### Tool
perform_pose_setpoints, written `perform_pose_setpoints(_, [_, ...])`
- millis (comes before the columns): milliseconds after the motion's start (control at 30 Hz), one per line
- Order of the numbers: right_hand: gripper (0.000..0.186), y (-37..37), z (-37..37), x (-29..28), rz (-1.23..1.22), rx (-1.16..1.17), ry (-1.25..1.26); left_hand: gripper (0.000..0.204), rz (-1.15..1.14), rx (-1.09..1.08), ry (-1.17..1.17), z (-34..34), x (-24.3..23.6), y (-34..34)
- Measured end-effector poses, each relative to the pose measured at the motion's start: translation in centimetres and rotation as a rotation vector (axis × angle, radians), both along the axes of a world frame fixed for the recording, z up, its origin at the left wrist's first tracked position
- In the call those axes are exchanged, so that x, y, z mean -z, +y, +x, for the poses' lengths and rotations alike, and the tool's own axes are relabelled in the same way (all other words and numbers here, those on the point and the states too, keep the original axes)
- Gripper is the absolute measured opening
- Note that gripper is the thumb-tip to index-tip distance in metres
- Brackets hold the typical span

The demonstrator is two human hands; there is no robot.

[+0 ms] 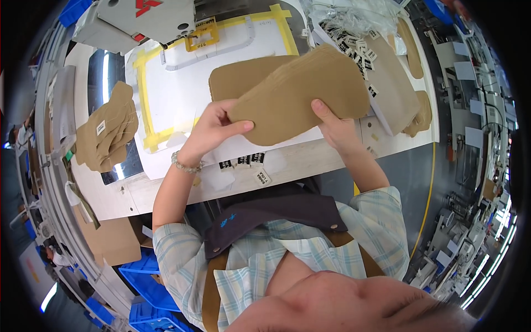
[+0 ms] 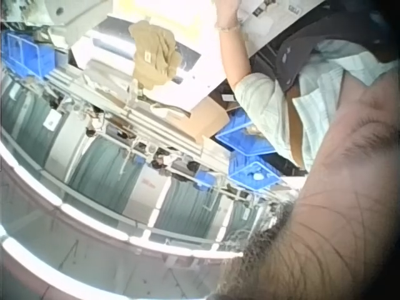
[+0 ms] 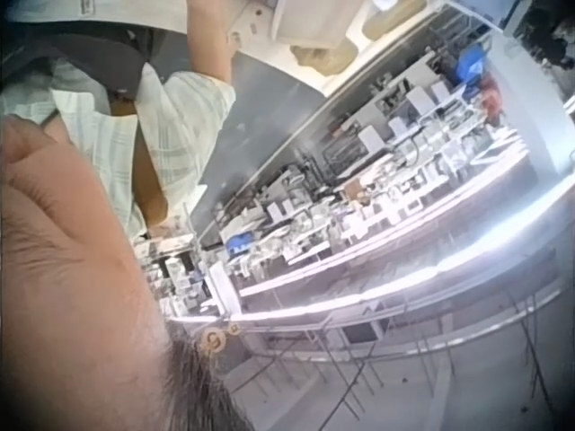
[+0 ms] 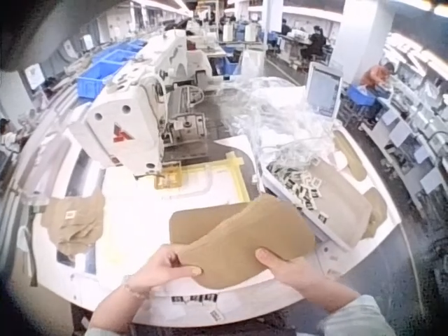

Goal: The recorder operates an industrial sewing machine to attach labels and sew leather/fabric components for a garment or accessory.

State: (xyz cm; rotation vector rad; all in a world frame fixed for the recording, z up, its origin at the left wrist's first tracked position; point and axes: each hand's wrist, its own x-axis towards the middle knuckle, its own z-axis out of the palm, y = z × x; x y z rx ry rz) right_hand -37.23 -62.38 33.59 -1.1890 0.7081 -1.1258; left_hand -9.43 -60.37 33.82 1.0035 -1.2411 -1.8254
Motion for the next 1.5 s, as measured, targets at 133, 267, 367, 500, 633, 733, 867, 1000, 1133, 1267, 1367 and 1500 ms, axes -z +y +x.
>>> perform_pose_setpoints(133, [0.043, 1.2, -0.6, 1.8, 0.261, 0.059, -0.249, 0.029, -0.063, -0.113, -0.117, 0.4, -1.2, 0.7])
perform_pose_setpoints(267, [0.045, 1.9, -0.7, 1.5, 0.405, 0.101, -0.256, 0.027, -0.064, -0.115, -0.173, 1.3, -1.1, 1.2])
perform_pose_setpoints(367, [0.045, 2.2, -0.9, 1.9, 0.339, 0.119, -0.135, 0.028, -0.071, -0.099, -0.205, 1.5, -0.5, 1.3])
perform_pose_setpoints(500, [0.05, 2.3, -1.3, 2.0, 0.151, 0.141, 0.201, 0.036, -0.052, -0.06, -0.254, 1.4, -0.3, 1.6])
perform_pose_setpoints(633, [0.045, 3.0, -1.5, 1.4, 0.117, 0.156, 0.47, 0.045, -0.025, -0.049, -0.37, 1.0, -0.1, 2.0])
perform_pose_setpoints(733, [0.041, 4.1, -1.1, 0.9, 0.127, 0.204, 0.627, 0.048, -0.114, -0.07, -0.52, 0.3, -0.6, 2.0])
perform_pose_setpoints(867, [0.036, 4.7, -0.8, 1.5, -0.488, 0.262, 0.866, 0.05, -0.224, -0.069, -0.622, -0.2, -0.8, 2.0])
perform_pose_setpoints(1000, [0.029, 4.7, -0.4, 2.6, -1.013, 0.251, 1.025, 0.045, -0.262, -0.016, -0.735, -0.4, -0.9, 1.8])
perform_pose_setpoints(1133, [0.028, 5.1, -0.5, 3.5, -1.104, 0.243, 1.026, 0.041, -0.368, -0.021, -0.81, -0.6, -0.5, 2.0])
perform_pose_setpoints(1267, [0.027, 5.1, -0.6, 3.2, -1.116, 0.211, 1.049, 0.041, -0.433, -0.051, -0.814, -0.5, -0.1, 2.3])
perform_pose_setpoints(1367, [0.025, 5.1, -0.5, 3.3, -1.145, 0.214, 1.069, 0.041, -0.531, -0.058, -0.91, -0.4, -0.4, 2.3])
perform_pose_setpoints(1500, [0.027, 5.2, -0.5, 3.2, -1.107, 0.2, 1.051, 0.042, -0.638, -0.034, -1.121, -0.3, -0.9, 2.2])
